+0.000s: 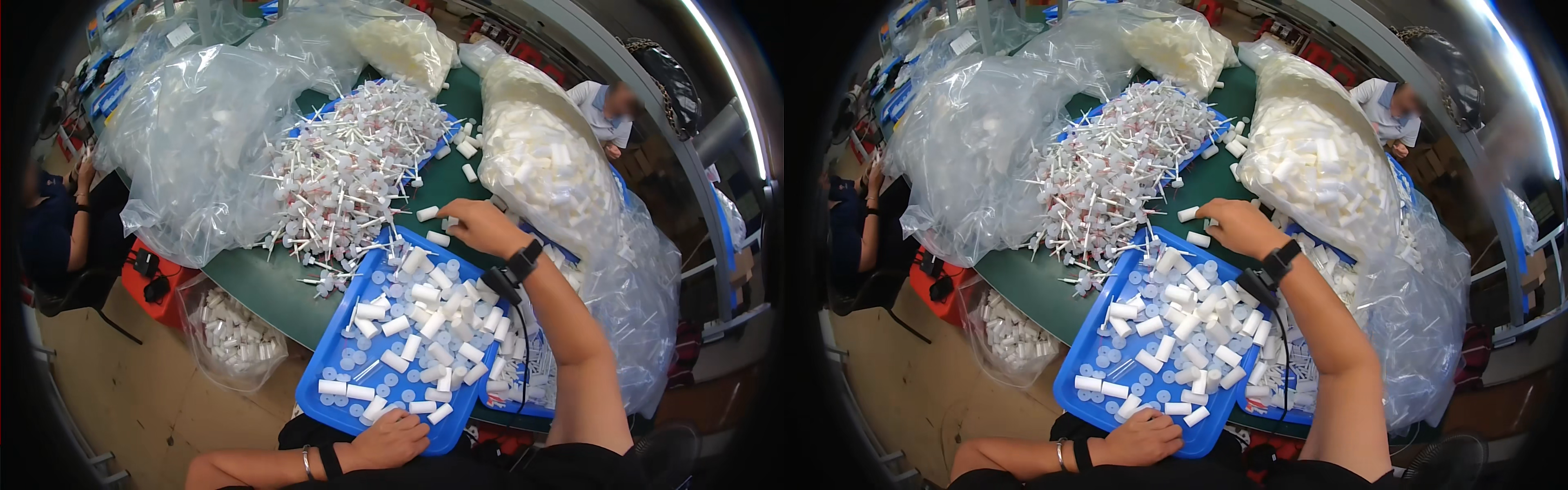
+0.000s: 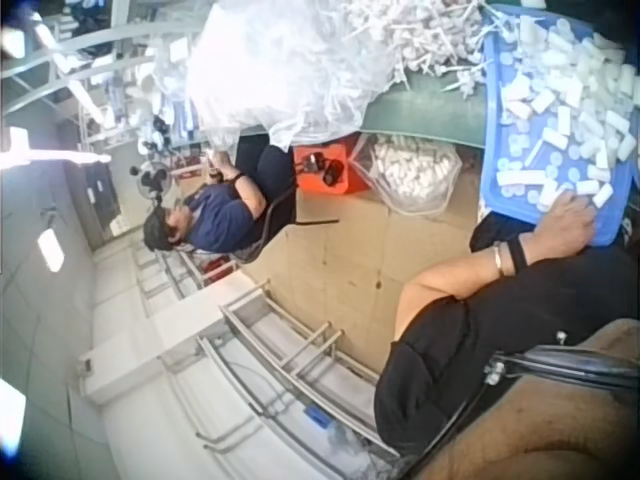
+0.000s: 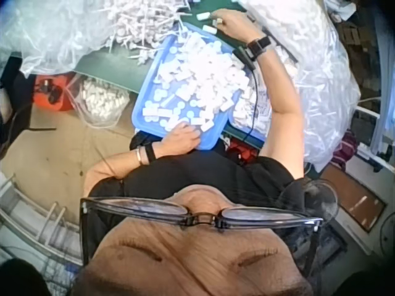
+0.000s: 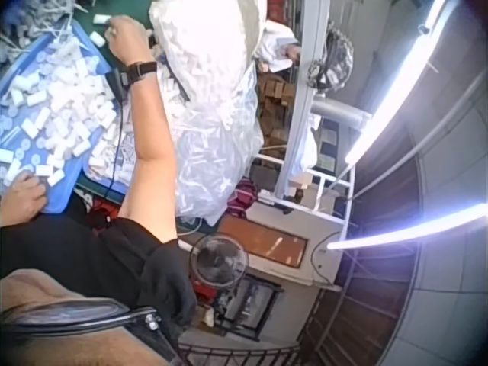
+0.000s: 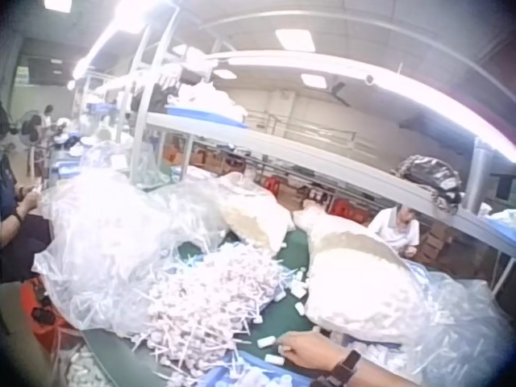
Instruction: The person repeatedly picks up small white cylindrical objects and thin white sticks from a blue tray. They insert the sticks into the cylinders one by one and place the assembled units into a large plastic bag on the table. The person occasionally reaches into a large bag to retrieve more components.
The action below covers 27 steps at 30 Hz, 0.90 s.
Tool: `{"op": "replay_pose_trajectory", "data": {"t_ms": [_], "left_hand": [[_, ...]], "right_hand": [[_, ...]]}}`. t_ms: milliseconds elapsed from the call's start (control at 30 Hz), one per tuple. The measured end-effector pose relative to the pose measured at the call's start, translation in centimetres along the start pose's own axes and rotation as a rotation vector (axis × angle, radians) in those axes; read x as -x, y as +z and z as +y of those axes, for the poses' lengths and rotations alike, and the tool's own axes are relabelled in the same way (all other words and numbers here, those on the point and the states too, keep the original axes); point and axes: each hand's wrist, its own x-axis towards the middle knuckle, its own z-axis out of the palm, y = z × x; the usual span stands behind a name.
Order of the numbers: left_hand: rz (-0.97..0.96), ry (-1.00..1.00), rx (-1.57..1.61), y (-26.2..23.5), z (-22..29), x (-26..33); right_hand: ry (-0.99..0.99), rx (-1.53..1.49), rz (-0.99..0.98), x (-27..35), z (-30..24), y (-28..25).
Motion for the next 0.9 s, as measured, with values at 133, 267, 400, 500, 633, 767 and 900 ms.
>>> {"op": "replay_pose_trajectory", "data": {"t_ms": [133,267,400,500,633,767,900], "left_hand": [[-0.048,-0.009,-0.006,0.1,0.0,0.1],[-0.024,-0.044,0.008,0.6,-0.1,0.3],[-0.038,-0.042,0.024,0.4,0.1,0.2],[0.028,-0.006,0.056,0.4,-0.2,0.0],[0.038,0.000,0.060,0.3,-0.3,0.0],[-0.042,-0.018,0.023,0.2,-0.2,0.2],[0.041,-0.022,0.034,0.6,-0.3,0.1]], "right_hand": [[0.051,0.219,-0.083,-0.7,2.4,2.7],[0.480,-0.477,-0.280,0.1,-3.0,-3.8],[0.424,-0.271,-0.150,2.6,-0.2,-4.9],[0.252,0.351,-0.195,4.5,4.9,-0.5],[0.324,0.481,-0.091,3.9,5.6,2.4],[0.319,0.303,-0.017,3.8,5.1,1.6],[0.411,-0.286,-0.175,2.7,-1.8,-4.1]]}}
